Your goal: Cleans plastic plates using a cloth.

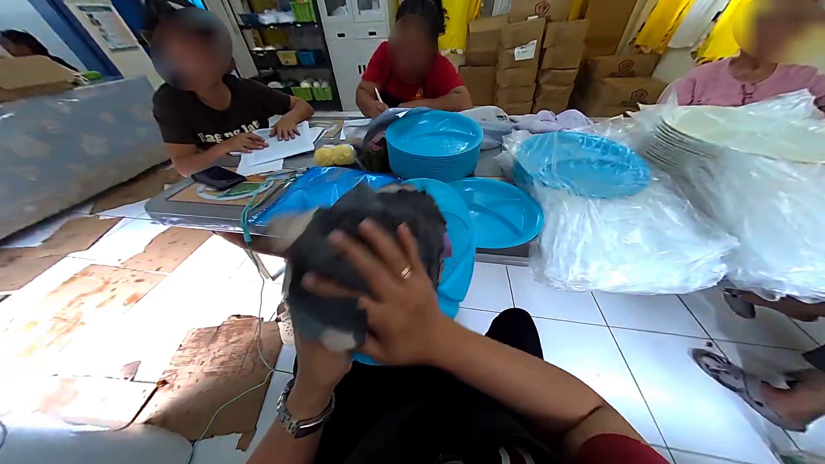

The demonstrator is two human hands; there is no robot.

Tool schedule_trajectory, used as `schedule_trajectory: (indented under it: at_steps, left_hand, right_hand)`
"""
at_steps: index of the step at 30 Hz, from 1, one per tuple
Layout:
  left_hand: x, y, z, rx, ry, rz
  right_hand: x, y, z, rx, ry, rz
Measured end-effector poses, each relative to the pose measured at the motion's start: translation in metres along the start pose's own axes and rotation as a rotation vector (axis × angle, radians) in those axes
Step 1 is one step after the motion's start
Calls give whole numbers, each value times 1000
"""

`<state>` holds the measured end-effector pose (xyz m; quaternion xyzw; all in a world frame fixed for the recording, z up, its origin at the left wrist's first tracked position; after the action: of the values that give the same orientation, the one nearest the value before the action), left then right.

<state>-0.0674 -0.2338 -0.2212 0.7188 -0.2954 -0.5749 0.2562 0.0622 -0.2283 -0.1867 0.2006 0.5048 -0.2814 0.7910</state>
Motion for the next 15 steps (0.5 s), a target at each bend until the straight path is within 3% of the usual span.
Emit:
schedule_trajectory:
  at_steps: [2, 4, 9, 11, 13, 15]
  left_hand:
    - [10, 3, 8, 4, 46, 5]
    - [1, 5, 9, 145, 127, 87]
    - [-18, 18, 16, 55, 142, 99]
    - [-16, 19, 11, 50, 140, 83]
    - [-16, 15, 4, 70, 164, 75]
    - [-17, 11, 2, 87, 166, 58]
  right_hand:
    - [1, -17, -5, 41, -28, 101]
    - [6, -8, -7, 46, -14, 59]
    - [27, 87, -1, 6, 85, -325]
    - [31, 105, 3, -53, 74, -466]
    - [31, 84, 1, -49, 67, -449]
    - [38, 36, -5, -97, 12, -283]
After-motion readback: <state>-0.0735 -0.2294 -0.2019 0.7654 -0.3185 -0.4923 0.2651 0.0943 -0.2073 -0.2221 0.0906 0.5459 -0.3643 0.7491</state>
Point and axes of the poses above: each hand's wrist, its own x-axis away from the middle knuckle, its own z-axis out of the back of the hand, y = z × x, the point moved 5 cm from there along -x, towards the middle knuckle, and after that the axes turned 8 degrees about x, right-handed, at the moved point
